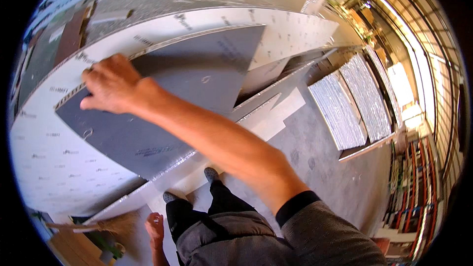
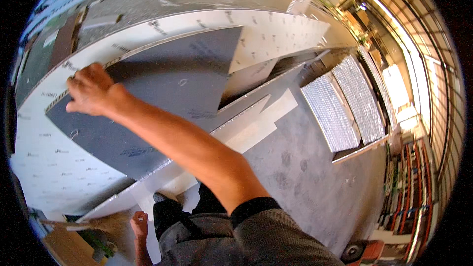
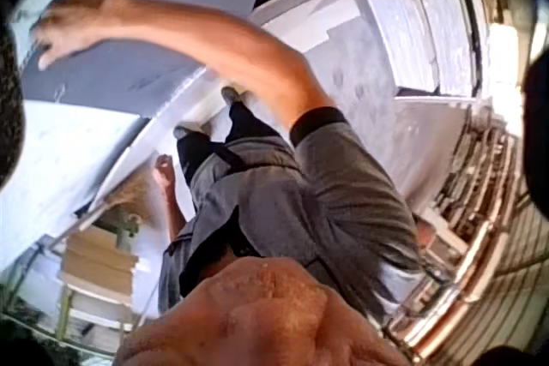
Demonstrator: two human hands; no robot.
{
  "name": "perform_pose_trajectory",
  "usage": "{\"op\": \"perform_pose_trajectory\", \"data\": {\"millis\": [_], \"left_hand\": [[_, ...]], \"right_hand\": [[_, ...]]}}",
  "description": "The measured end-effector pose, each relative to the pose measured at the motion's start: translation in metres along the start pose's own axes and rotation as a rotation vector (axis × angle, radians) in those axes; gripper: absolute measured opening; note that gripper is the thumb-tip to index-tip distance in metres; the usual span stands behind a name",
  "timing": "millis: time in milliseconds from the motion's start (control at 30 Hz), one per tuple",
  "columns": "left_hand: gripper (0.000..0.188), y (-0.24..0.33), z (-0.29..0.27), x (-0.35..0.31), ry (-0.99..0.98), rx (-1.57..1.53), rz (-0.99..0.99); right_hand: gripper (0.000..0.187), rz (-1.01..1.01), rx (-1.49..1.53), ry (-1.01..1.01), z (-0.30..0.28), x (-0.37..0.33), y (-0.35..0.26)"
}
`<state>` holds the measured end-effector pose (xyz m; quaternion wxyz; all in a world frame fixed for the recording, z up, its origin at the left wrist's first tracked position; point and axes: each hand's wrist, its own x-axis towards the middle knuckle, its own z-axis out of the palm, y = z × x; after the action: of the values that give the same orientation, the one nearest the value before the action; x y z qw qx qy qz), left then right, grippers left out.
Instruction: The person walks through a workshop carrying a smartphone and eyeglasses, then picks up a large rectangular panel from a stack. They place the panel on a workbench and wipe its surface with a cloth. The person then lifts the panel again and moves it to a different location.
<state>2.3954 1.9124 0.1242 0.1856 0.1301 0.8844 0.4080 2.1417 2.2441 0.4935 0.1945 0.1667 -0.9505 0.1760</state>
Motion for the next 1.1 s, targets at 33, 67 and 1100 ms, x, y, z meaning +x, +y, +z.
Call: {"op": "perform_pose_trajectory", "data": {"millis": [33,67,1100], "left_hand": [[0.011,-0.007,0.007,0.003,-0.042,-0.007,0.066],[0.011,0.005,0.008,0.002,-0.049,-0.033,0.052],[0.019,0.105,0.055,0.002,-0.196,0.032,0.096]], "right_hand": [[0.053,-0.024,-0.012,0.078,0.014,-0.001,0.004],[0.049,-0.017,-0.038,0.023,0.017,0.002,-0.002],[0.042,-0.185,-0.303,-0.002,-0.014,-0.031,-0.012]]}}
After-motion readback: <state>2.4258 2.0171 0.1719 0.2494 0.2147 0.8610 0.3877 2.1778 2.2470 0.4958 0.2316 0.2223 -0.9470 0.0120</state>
